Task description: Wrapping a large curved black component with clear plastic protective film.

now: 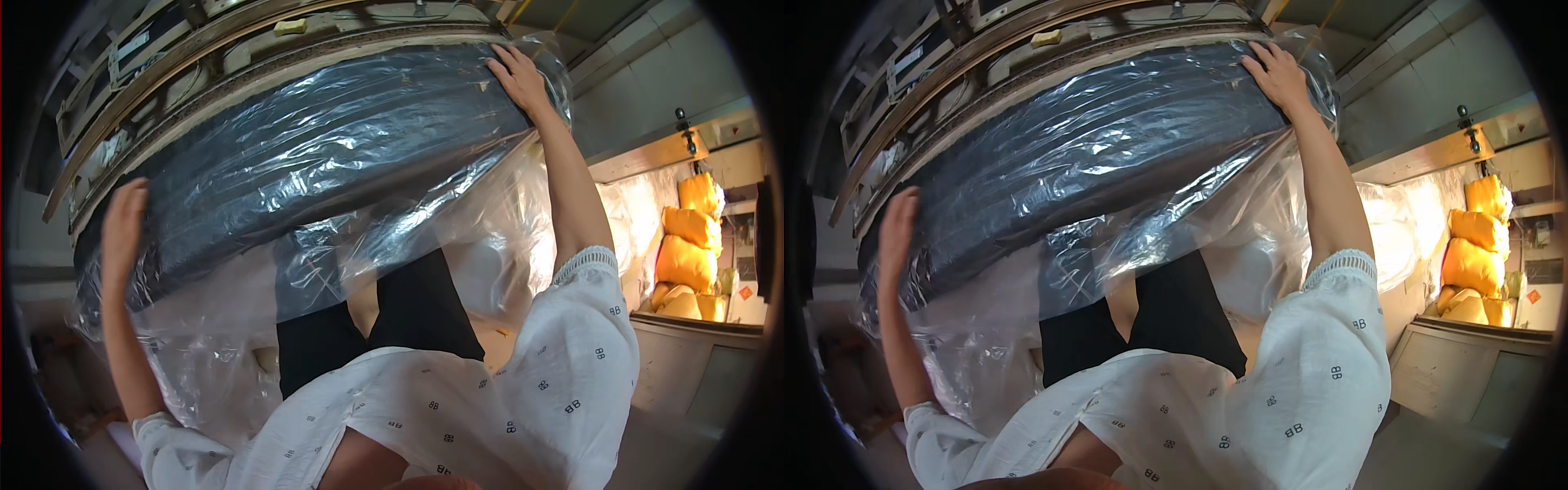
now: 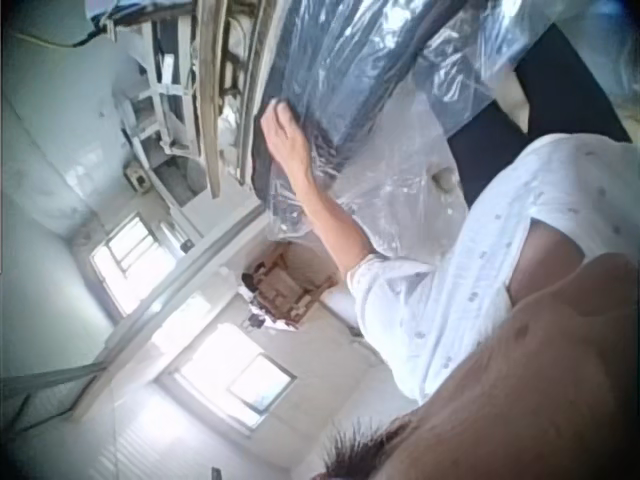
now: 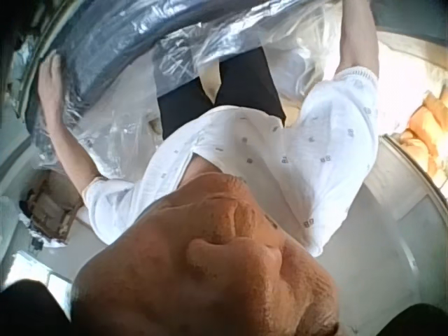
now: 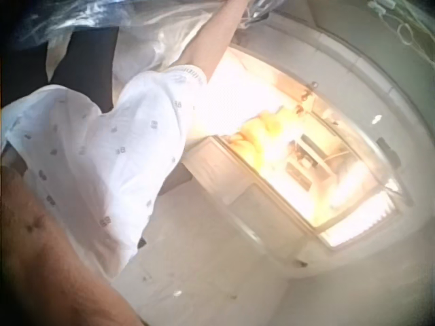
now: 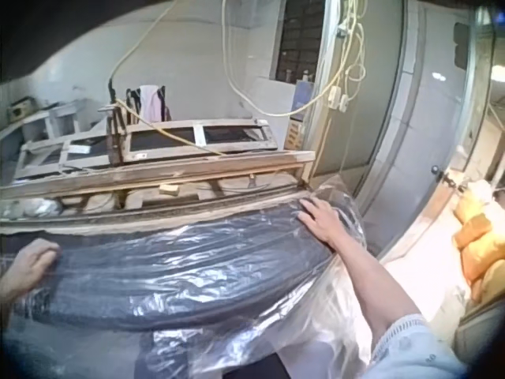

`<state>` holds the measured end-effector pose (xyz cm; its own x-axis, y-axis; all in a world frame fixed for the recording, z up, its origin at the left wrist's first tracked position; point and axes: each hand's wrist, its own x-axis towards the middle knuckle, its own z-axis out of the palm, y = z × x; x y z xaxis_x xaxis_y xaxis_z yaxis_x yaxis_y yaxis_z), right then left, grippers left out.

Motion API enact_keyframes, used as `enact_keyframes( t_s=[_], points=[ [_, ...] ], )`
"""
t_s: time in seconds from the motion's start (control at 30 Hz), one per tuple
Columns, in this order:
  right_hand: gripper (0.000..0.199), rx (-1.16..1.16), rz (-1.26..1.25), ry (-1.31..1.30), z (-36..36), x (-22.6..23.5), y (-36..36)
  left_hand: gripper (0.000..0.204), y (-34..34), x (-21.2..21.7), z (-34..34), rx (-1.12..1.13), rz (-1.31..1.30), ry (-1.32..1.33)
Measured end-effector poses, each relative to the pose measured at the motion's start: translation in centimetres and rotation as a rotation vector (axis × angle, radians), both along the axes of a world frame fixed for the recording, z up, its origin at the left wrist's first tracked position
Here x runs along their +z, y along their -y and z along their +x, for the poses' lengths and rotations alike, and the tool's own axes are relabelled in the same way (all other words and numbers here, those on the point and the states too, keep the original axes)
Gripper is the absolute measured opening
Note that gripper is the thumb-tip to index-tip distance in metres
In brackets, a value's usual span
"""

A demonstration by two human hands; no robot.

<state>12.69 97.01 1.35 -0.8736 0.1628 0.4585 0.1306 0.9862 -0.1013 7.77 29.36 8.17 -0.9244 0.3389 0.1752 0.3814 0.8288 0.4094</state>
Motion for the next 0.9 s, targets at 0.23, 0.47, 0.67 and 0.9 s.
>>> enact_keyframes(
  t_s=[0.23,0.47,0.67,0.9],
  points=[
    [0.056,-0.091,-1.165,0.301,2.3,-1.7,-7.3,0.038,-5.4,-4.9,-1.3,0.156,-0.267,-0.3],
    [0.03,-0.473,-0.964,0.32,14.9,-15.5,-18.1,0.037,-4.1,-5.5,-3.3,0.049,-0.264,-0.384],
    [0.028,-0.725,-1.192,0.27,20.0,-28.9,-8.3,0.039,-3.2,-6.2,-5.9,0.017,-0.285,-0.395],
    [0.044,-0.993,-0.586,0.571,26.0,-30.1,-0.1,0.038,-3.5,-5.8,-5.3,0.055,-0.262,-0.393]
  ],
)
